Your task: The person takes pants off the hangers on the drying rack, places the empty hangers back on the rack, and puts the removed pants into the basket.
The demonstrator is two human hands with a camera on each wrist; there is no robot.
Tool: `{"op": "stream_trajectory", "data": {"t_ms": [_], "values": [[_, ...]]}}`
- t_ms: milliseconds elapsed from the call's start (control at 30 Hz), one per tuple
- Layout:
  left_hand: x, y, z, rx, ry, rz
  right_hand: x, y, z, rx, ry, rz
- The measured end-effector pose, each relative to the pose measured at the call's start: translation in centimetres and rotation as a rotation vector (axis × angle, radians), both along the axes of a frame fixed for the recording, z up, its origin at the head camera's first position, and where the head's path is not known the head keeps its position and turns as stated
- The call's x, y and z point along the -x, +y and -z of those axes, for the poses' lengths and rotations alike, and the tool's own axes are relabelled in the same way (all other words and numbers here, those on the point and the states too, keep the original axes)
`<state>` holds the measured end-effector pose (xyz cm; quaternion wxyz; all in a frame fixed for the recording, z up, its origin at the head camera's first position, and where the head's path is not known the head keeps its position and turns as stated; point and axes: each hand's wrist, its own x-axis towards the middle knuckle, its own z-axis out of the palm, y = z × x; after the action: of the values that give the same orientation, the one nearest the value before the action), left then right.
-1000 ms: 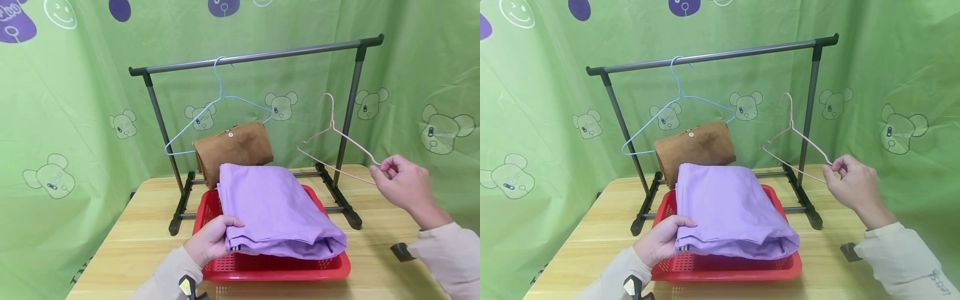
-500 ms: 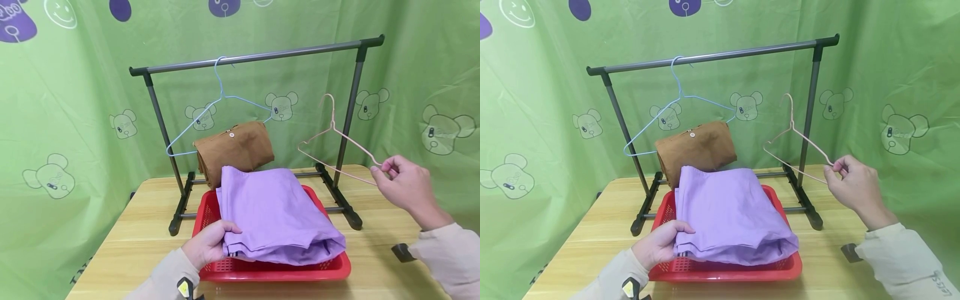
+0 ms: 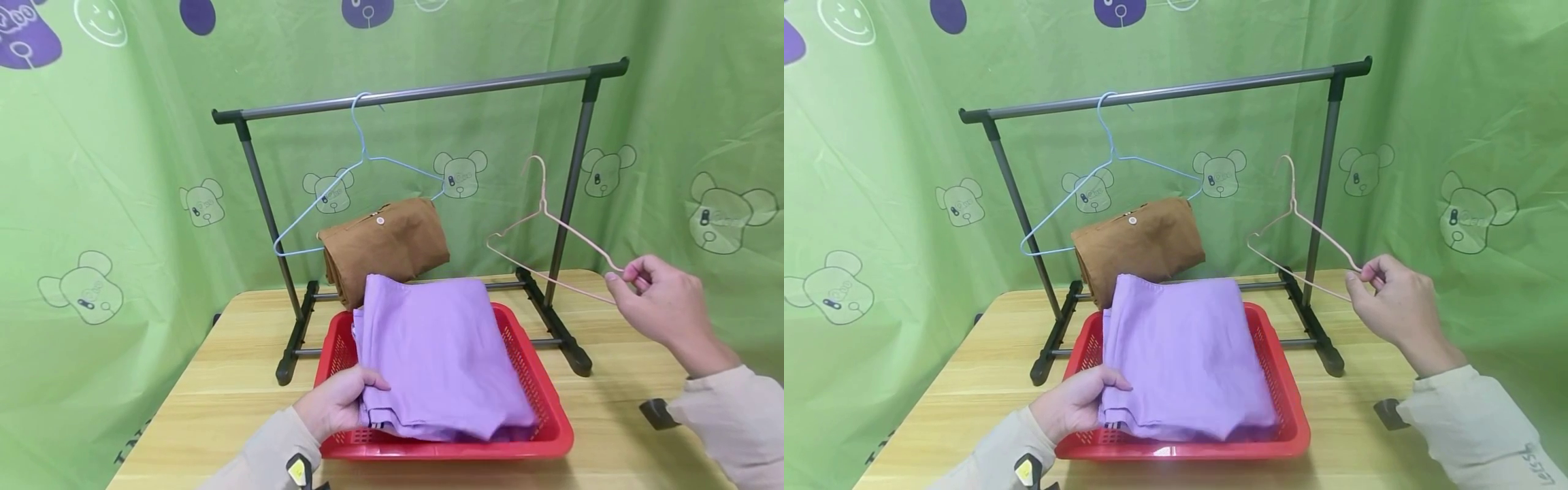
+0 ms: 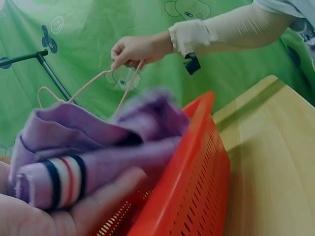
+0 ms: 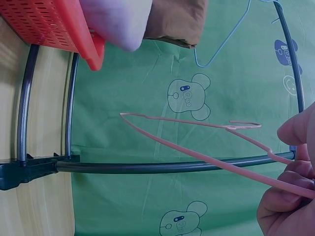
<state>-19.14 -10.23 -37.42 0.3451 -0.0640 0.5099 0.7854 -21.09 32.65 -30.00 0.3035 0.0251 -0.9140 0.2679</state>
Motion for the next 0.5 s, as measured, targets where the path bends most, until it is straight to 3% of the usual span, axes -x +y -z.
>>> {"op": "stream_trajectory", "data": {"t_ms": [233, 500], "values": [[0.2, -0.3, 1.0, 0.073, 0.033, -0.016, 0.0, 0.1, 0.1, -0.002, -0.006, 0.001], [1.6, -0.7, 1.0, 0.253, 0.164, -0.029, 0.0, 0.1, 0.1, -0.005, -0.012, -0.001]]}}
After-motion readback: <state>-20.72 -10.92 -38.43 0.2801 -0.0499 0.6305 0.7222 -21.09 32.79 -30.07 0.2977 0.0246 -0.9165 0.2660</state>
